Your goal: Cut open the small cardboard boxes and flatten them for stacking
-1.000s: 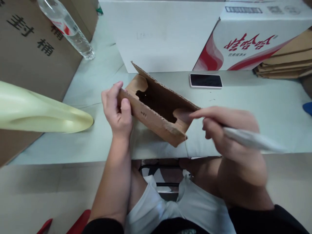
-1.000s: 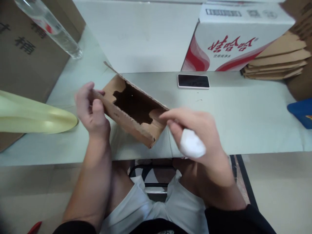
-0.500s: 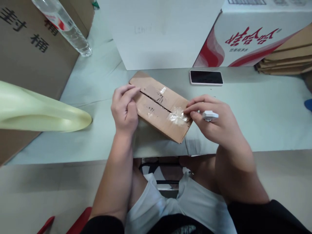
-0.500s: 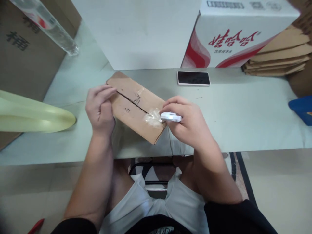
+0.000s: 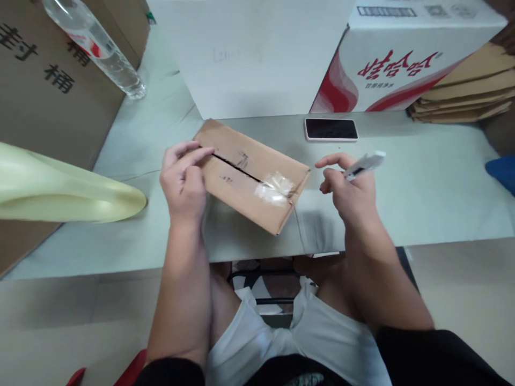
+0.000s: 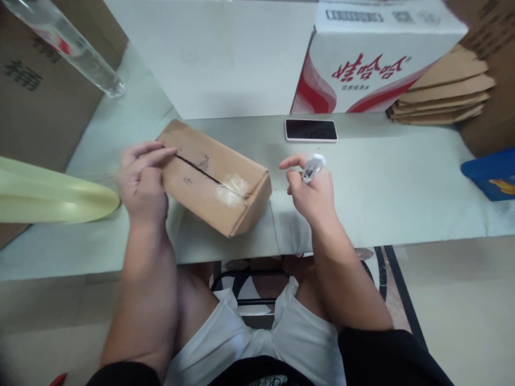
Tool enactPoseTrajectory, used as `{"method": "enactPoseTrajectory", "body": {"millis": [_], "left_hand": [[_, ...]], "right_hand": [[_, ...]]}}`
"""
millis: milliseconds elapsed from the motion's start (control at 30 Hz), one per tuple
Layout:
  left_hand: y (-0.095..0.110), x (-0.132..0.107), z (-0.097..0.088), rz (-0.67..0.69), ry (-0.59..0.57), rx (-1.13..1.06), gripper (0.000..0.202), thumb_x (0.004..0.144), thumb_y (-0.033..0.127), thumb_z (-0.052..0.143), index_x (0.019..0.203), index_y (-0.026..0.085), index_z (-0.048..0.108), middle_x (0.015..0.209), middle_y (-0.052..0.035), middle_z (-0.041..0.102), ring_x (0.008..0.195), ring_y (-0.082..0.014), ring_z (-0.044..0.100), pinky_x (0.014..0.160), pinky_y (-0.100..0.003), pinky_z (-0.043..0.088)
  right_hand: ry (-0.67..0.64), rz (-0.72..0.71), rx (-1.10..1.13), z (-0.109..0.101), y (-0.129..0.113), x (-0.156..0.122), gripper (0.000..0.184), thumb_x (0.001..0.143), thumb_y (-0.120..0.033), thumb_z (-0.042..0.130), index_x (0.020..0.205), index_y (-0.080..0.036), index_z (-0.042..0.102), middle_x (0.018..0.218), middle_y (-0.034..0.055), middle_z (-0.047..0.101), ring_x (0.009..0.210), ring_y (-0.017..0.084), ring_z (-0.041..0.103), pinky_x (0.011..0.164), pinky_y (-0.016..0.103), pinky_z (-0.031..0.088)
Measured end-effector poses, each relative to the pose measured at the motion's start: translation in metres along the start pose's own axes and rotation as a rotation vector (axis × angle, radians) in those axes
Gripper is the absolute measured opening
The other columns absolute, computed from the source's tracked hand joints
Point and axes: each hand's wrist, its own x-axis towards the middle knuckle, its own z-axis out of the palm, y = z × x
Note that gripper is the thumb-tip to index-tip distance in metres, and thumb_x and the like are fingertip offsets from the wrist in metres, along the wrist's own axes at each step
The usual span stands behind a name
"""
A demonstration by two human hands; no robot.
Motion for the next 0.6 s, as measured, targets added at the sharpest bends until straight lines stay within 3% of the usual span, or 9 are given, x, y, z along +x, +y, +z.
{"method": "enactPoseTrajectory", "body": {"millis": [100, 200, 267, 333, 400, 467, 533, 600], "left_hand": [[-0.016, 0.008, -0.005, -0.068, 0.169, -0.045, 0.036, 0.078, 0.016, 0.051, 0.092, 0.018, 0.084, 0.109, -0.0081, 0.075, 0.116, -0.0259, 0.064, 0.112, -0.043, 0.051], [-0.025, 0.014, -0.005, -0.092, 0.297, -0.117, 0.036, 0.074, 0.016, 0.049, 0.088, 0.018, 0.082, 0.102, -0.0069, 0.075, 0.112, -0.0252, 0.065, 0.110, -0.042, 0.050], [-0.022, 0.015, -0.004, -0.135, 0.334, -0.151, 0.032, 0.074, 0.018, 0.051, 0.086, 0.019, 0.080, 0.103, -0.0063, 0.075, 0.112, -0.0252, 0.065, 0.107, -0.042, 0.050], [-0.013, 0.013, -0.004, -0.317, 0.332, -0.196, 0.025, 0.075, 0.026, 0.054, 0.088, 0.020, 0.075, 0.102, -0.0051, 0.073, 0.108, -0.0251, 0.064, 0.094, -0.039, 0.054], [-0.004, 0.010, -0.005, -0.584, 0.242, -0.256, 0.023, 0.075, 0.040, 0.057, 0.087, 0.022, 0.066, 0.089, -0.0044, 0.068, 0.090, -0.0234, 0.061, 0.069, -0.033, 0.052], [0.004, 0.006, -0.005, -0.783, 0.044, -0.298, 0.035, 0.071, 0.056, 0.056, 0.082, 0.022, 0.058, 0.072, -0.0041, 0.059, 0.069, -0.0203, 0.052, 0.053, -0.029, 0.041], [0.009, 0.001, -0.003, -0.875, -0.193, -0.307, 0.054, 0.067, 0.074, 0.052, 0.076, 0.021, 0.058, 0.060, -0.0049, 0.053, 0.057, -0.0190, 0.047, 0.048, -0.030, 0.035], [0.013, -0.003, -0.001, -0.923, -0.391, -0.313, 0.068, 0.062, 0.087, 0.048, 0.073, 0.021, 0.060, 0.053, -0.0066, 0.053, 0.054, -0.0211, 0.051, 0.046, -0.031, 0.036]], "right_hand": [[-0.140, 0.222, 0.097, 0.006, 0.015, 0.009, 0.016, 0.078, -0.017, 0.053, 0.086, -0.020, 0.067, 0.082, 0.0016, 0.073, 0.057, 0.012, 0.063, 0.060, 0.028, 0.056], [-0.502, 0.300, 0.176, 0.010, 0.022, 0.011, 0.021, 0.080, -0.022, 0.057, 0.099, -0.018, 0.067, 0.099, 0.0093, 0.079, 0.074, 0.018, 0.073, 0.074, 0.036, 0.064], [-0.682, 0.175, 0.238, 0.011, 0.024, 0.009, 0.032, 0.083, -0.028, 0.060, 0.114, -0.018, 0.067, 0.117, 0.0137, 0.078, 0.100, 0.025, 0.078, 0.093, 0.045, 0.064], [-0.702, -0.035, 0.314, 0.010, 0.024, 0.006, 0.046, 0.087, -0.035, 0.061, 0.131, -0.022, 0.063, 0.139, 0.0143, 0.072, 0.130, 0.029, 0.070, 0.113, 0.052, 0.055], [-0.659, -0.201, 0.357, 0.007, 0.022, 0.004, 0.058, 0.091, -0.043, 0.061, 0.146, -0.026, 0.055, 0.155, 0.0112, 0.063, 0.148, 0.028, 0.057, 0.126, 0.053, 0.043], [-0.639, -0.292, 0.368, 0.001, 0.016, 0.001, 0.064, 0.094, -0.049, 0.060, 0.154, -0.029, 0.049, 0.165, 0.0070, 0.053, 0.158, 0.027, 0.045, 0.132, 0.050, 0.034], [-0.631, -0.343, 0.359, -0.007, 0.006, -0.003, 0.067, 0.095, -0.054, 0.057, 0.157, -0.030, 0.047, 0.171, 0.0030, 0.046, 0.164, 0.026, 0.034, 0.134, 0.048, 0.031], [-0.596, -0.360, 0.322, -0.015, -0.006, -0.008, 0.069, 0.097, -0.061, 0.050, 0.158, -0.030, 0.045, 0.174, 0.0006, 0.041, 0.168, 0.027, 0.026, 0.134, 0.050, 0.030]]}}
